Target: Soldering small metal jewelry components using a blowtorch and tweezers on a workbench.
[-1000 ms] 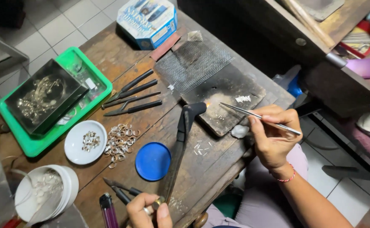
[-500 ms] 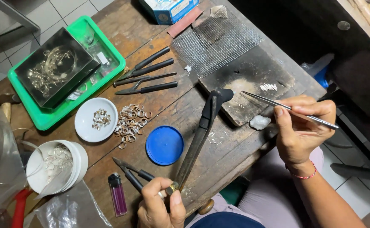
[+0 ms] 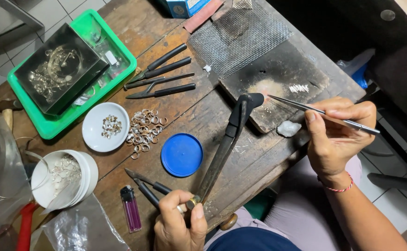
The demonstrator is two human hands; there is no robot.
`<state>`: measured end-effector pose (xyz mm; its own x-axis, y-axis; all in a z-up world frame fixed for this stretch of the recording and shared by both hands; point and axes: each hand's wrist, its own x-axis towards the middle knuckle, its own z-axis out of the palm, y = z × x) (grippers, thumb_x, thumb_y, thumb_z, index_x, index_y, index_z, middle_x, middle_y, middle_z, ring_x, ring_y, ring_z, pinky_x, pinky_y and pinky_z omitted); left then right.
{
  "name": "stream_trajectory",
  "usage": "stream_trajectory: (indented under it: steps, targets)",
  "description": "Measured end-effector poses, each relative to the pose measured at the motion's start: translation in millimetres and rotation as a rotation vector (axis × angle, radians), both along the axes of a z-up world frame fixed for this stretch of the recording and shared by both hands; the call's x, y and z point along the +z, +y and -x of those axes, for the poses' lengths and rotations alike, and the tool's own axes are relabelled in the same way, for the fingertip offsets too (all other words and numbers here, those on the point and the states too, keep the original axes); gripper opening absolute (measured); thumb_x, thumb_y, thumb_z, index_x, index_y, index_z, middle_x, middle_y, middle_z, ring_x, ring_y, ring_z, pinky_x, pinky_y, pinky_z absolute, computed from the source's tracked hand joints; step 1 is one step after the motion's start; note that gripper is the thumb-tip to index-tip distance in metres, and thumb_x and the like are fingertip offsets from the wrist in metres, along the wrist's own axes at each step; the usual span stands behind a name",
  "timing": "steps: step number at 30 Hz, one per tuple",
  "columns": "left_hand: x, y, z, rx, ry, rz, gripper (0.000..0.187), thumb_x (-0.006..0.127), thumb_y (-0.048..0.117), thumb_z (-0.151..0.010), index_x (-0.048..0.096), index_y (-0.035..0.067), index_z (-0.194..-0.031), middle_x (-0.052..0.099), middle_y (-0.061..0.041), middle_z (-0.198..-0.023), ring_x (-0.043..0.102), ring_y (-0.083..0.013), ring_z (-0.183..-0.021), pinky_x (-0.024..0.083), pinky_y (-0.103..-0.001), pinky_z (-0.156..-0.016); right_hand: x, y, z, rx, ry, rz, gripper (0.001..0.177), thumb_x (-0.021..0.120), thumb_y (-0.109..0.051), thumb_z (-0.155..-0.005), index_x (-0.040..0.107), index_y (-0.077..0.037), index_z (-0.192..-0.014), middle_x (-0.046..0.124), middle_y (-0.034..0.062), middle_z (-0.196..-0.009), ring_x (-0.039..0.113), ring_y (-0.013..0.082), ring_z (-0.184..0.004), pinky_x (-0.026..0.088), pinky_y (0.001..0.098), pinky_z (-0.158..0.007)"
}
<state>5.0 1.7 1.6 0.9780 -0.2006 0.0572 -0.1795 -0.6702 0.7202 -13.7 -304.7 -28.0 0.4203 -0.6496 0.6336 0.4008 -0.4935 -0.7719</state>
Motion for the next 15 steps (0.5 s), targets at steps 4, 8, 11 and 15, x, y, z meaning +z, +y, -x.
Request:
stream_trajectory:
  steps: [4,8,11,15]
  targets:
    - [2,-1,-3,-0.035,-0.008,0.011,0.036,0.057,0.048,-0.087,0.061,0.018,-0.106,0.069,0.000,-0.060,0.071,-0.0209,-0.052,0.055,-0.031,-0.053,1,0,-1,0.004,0.009,-0.001,0.032,0.068,0.006,-0.102,0.040,-0.011,-0.106,0.062,0.0181,-0.090,0.064,0.0230,-0.083,0.049,0.0314,-0.083]
    - [4,-3,-1,0.011,-0.037,0.028,0.036,0.057,0.050,-0.084,0.063,0.019,-0.101,0.069,0.002,-0.059,0.070,-0.0182,-0.051,0.055,-0.029,-0.051,0,-1,0,0.003,0.000,-0.011,0.033,0.068,0.007,-0.101,0.041,-0.011,-0.105,0.060,0.0167,-0.089,0.064,0.0229,-0.082,0.048,0.0310,-0.083]
    - [6,-6,2,0.083,-0.049,0.021,0.036,0.057,0.052,-0.082,0.065,0.021,-0.098,0.067,0.002,-0.056,0.069,-0.0180,-0.049,0.054,-0.029,-0.051,-2,-5,2,0.018,-0.036,-0.046,0.033,0.069,0.005,-0.100,0.042,-0.012,-0.106,0.061,0.0145,-0.089,0.064,0.0217,-0.084,0.047,0.0294,-0.082]
    - [-10,-4,4,0.133,-0.184,0.063,0.036,0.056,0.048,-0.084,0.061,0.017,-0.101,0.077,0.003,-0.078,0.070,-0.0170,-0.055,0.055,-0.028,-0.054,-1,-18,24,0.100,0.016,-0.134,0.030,0.063,-0.006,-0.101,0.036,-0.016,-0.107,0.058,0.0140,-0.091,0.056,0.0225,-0.079,0.047,0.0323,-0.082]
